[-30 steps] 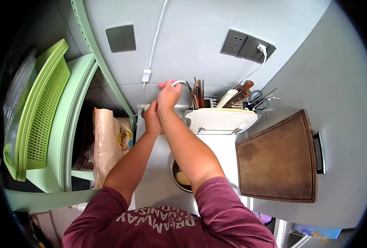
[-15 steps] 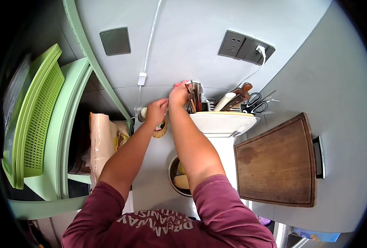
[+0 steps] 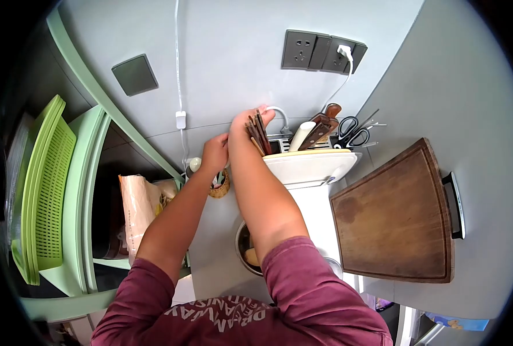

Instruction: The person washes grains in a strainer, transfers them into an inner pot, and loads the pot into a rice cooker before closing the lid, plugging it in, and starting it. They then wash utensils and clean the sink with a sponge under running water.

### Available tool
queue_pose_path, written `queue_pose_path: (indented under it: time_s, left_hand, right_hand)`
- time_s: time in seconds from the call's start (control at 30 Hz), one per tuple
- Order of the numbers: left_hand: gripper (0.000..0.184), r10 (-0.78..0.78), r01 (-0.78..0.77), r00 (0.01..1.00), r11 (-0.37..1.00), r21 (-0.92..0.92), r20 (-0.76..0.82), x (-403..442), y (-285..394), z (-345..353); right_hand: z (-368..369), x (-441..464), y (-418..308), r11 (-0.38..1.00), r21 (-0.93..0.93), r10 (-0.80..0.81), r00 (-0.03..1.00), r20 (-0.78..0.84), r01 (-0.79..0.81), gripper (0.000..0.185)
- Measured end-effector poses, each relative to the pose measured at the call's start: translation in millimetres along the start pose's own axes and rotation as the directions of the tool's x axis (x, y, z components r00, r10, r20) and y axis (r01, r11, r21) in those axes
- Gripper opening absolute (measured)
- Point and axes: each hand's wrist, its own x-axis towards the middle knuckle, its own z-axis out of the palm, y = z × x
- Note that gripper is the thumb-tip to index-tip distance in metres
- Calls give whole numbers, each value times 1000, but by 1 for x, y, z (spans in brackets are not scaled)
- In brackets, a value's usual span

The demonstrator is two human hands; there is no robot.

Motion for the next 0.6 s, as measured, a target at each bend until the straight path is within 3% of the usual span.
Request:
queue_pose_path:
  time_s: [0.2,0.23,0.33,0.43,0.47,0.5,0.6]
  left_hand:
    - [22,-48,48,999,999,-24,1,11,-3,7]
    - [22,-40,40,999,999,-26,0,11,-4,8]
    - [22,108,-111,963,994,3,-246,0,4,12]
    - [21,14,-16,1000,995,-98,-15,-26,10,19]
    - [22,-136,150,989,912,-382,64,-29,8,24]
    - [24,-254,311,950,724,-616,182,-31,5,31]
    - [28,-260,489,871,366,-791,418,-25,-9,48]
  right_hand:
    - [3,10,7,969,221,-127,991,45,114,31]
    - [5,14,6,963,264,-72,997,41,58,30]
    - [-6,4,-7,969,242,-55,998,44,43,29]
    - [-1,-1,-3,954,297,-32,999,-29,39,31]
    - [-3,-4,0,951,304,-46,999,-21,50,31]
    - [-6,-7,3,948,311,-62,998,-15,64,31]
    - [-12,-7,6,943,296,-163,987,15,151,30]
